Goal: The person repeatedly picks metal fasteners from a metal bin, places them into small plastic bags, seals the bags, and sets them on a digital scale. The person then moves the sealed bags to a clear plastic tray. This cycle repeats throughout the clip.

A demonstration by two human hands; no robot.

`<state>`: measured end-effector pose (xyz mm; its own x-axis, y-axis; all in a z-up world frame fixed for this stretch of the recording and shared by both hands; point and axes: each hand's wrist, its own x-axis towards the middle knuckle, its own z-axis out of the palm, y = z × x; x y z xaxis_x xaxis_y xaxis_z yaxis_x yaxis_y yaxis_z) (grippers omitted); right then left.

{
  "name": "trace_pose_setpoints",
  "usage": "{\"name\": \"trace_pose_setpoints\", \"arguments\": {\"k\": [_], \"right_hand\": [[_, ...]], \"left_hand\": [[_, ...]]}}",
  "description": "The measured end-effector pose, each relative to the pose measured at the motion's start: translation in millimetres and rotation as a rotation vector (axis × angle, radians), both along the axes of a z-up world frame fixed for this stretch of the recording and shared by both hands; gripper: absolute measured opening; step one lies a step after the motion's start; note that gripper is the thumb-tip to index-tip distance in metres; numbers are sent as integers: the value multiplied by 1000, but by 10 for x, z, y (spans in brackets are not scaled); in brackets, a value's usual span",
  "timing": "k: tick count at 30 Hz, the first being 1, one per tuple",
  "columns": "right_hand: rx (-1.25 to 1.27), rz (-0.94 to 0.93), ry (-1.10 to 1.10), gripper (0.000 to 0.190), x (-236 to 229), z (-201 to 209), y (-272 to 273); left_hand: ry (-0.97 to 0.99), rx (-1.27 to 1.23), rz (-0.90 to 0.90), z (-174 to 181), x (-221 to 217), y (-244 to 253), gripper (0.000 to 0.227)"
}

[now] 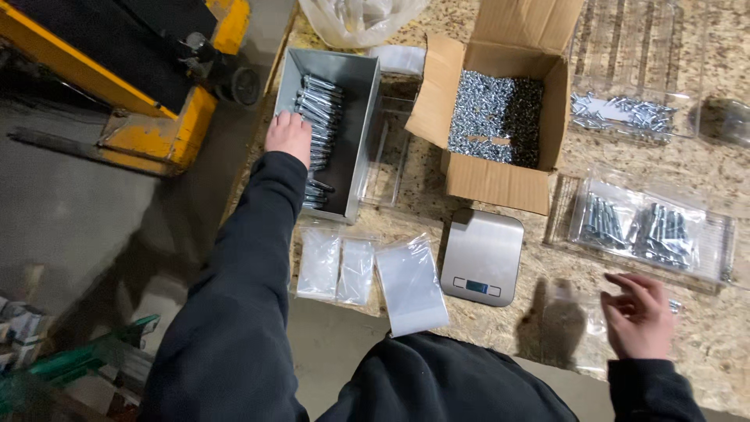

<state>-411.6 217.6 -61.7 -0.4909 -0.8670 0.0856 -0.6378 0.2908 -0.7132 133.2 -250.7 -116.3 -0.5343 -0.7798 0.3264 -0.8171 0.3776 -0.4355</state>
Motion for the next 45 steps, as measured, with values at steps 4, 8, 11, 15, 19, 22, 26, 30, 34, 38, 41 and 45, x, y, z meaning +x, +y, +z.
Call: {"name": "trace_pose_setpoints", "arguments": {"k": [4, 8, 11, 15, 19, 22, 26, 30, 34, 38, 41, 45], "right_hand": [[112, 12, -18, 36, 186, 103, -82], [159, 35, -83, 39, 269, 57, -99], [157, 57, -92, 37, 351, 29, -112], [201, 104, -83, 38, 398, 3, -140], [184, 125, -62, 37, 411, -72, -148], [175, 156, -45, 35, 428, -95, -145], [78, 213, -42, 30, 542, -98, -198], [-40, 287, -250, 25, 765, -118, -301], [46, 165, -495, 34, 1225, 117, -528], [56, 257, -1100, 54, 1406, 365, -640], [-36, 71, -1312, 47, 1274, -10, -543], [-62, -289, -1372, 32, 759, -434, -213]], "left_hand": [[47, -166, -137, -42, 12, -64, 12], [-62, -79, -96, -85, 31, -108, 15], [-179, -2, -36, -42, 23, -97, 22], [-248, 115, 0, 53, -28, -61, 26], [-275, 155, 6, 64, -4, -20, 33], [-173, 32, -90, 157, -5, 63, 21], [-83, 155, 63, 620, -166, 420, 26], [153, -25, 39, 941, -355, 1028, 7], [258, 35, -162, 1178, -912, 1798, 13], [386, 221, -450, 1095, -1810, 2559, 10], [406, 342, -543, 779, -2433, 2997, 11], [415, 440, -651, 533, -3163, 3434, 10]]}}
